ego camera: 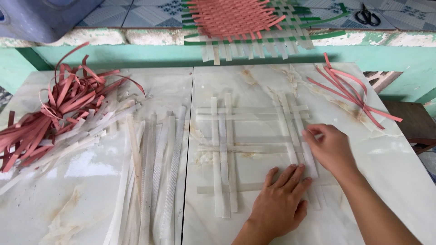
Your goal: Weaving plastic strips together on a table to form a grid pattern for a mat
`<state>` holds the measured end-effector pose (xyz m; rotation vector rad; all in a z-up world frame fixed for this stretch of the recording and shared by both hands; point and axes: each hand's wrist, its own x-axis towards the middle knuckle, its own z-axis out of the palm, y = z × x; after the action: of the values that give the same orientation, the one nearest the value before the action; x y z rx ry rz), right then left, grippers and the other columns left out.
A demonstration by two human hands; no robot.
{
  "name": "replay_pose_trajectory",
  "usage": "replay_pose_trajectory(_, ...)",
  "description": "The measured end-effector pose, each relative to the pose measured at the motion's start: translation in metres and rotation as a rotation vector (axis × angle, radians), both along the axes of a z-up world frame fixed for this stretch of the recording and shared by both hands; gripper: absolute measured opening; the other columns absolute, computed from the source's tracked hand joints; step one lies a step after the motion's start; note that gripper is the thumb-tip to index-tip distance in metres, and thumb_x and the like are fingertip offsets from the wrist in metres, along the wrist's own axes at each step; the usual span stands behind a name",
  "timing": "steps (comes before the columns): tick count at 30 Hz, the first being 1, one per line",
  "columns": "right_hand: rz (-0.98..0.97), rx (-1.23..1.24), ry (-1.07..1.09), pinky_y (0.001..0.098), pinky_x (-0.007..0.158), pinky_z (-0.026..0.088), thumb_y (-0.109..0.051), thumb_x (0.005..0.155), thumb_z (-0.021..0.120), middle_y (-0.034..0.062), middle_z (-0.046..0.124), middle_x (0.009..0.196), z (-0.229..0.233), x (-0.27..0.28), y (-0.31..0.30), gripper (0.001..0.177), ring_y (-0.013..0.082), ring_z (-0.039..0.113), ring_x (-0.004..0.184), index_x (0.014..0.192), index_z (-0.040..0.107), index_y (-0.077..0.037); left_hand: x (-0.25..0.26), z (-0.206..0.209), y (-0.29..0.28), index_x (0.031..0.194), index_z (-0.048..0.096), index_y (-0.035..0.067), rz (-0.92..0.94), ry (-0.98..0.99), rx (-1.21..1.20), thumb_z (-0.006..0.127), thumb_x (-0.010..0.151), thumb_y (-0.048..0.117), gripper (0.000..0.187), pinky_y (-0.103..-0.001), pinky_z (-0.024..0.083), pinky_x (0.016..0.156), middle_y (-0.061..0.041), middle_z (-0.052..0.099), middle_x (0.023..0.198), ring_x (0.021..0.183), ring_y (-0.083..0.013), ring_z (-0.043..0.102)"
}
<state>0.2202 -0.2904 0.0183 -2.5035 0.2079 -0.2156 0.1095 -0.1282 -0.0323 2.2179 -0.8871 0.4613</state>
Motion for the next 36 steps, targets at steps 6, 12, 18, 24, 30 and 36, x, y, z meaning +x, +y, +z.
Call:
replay_pose_trajectory(6, -0.214, 0.037, 0.385, 0.0353, 0.078, 0.05, -0.027, 0.084, 0.069, 0.0064, 0.074, 0.093, -0.005, 0.067, 0.002, 0.019, 0.0224, 0.064, 0.088, 0.093, 0.074, -0.011, 0.002, -0.002, -0.003, 0.125, 0.058, -0.001, -0.006, -0.006, -0.039, 0.054, 0.086, 0.015, 0.043, -0.057, 0.027, 0.109, -0.024, 0.048, 0.147, 0.136, -0.0355, 0.042)
replay_pose_trajectory(12, -0.228, 0.174, 0.357, 0.0347, 0.072, 0.046, -0.021, 0.084, 0.075, 0.0067, 0.074, 0.084, -0.008, 0.073, -0.005, 0.013, 0.0187, 0.062, 0.078, 0.09, 0.075, -0.009, 0.004, -0.003, -0.002, 0.125, 0.058, -0.001, -0.007, -0.013, -0.06, 0.053, 0.087, 0.016, 0.042, -0.057, 0.028, 0.109, -0.024, 0.05, 0.145, 0.134, -0.0351, 0.044)
replay_pose_trajectory(18, -0.234, 0.229, 0.401, 0.0346, 0.076, 0.04, -0.023, 0.084, 0.074, 0.0072, 0.074, 0.086, 0.008, 0.067, 0.003, 0.013, 0.0178, 0.058, 0.083, 0.089, 0.073, -0.011, 0.004, -0.004, -0.002, 0.128, 0.053, 0.001, -0.018, 0.032, -0.012, 0.054, 0.087, 0.018, 0.045, -0.056, 0.026, 0.109, -0.023, 0.047, 0.148, 0.138, -0.0342, 0.04)
replay_pose_trajectory(24, -0.2, 0.281, 0.352, 0.0304, 0.078, 0.042, -0.016, 0.081, 0.076, 0.0094, 0.072, 0.082, -0.01, 0.076, -0.009, 0.013, 0.0181, 0.061, 0.08, 0.088, 0.074, -0.006, 0.004, -0.004, 0.0, 0.127, 0.054, 0.0, -0.022, 0.006, -0.031, 0.053, 0.085, 0.017, 0.045, -0.057, 0.028, 0.108, -0.024, 0.048, 0.147, 0.137, -0.0348, 0.042)
replay_pose_trajectory(30, -0.148, 0.364, 0.315, 0.0325, 0.081, 0.047, -0.02, 0.08, 0.079, 0.0133, 0.07, 0.083, -0.018, 0.078, -0.019, 0.023, 0.0233, 0.063, 0.082, 0.092, 0.071, -0.002, 0.003, -0.009, -0.001, 0.128, 0.053, -0.001, -0.018, 0.005, -0.032, 0.049, 0.087, 0.018, 0.045, -0.058, 0.027, 0.11, -0.024, 0.047, 0.148, 0.139, -0.035, 0.041)
replay_pose_trajectory(36, -0.109, 0.249, -0.219, 0.0281, 0.061, 0.041, -0.026, 0.104, 0.061, -0.0013, 0.069, 0.095, -0.022, 0.024, -0.02, 0.016, 0.009, 0.054, 0.072, 0.105, 0.069, -0.012, -0.007, 0.008, 0.005, 0.139, 0.042, -0.003, -0.019, -0.012, -0.22, 0.042, 0.096, 0.019, 0.049, -0.069, 0.025, 0.113, -0.023, 0.041, 0.154, 0.145, -0.0368, 0.04)
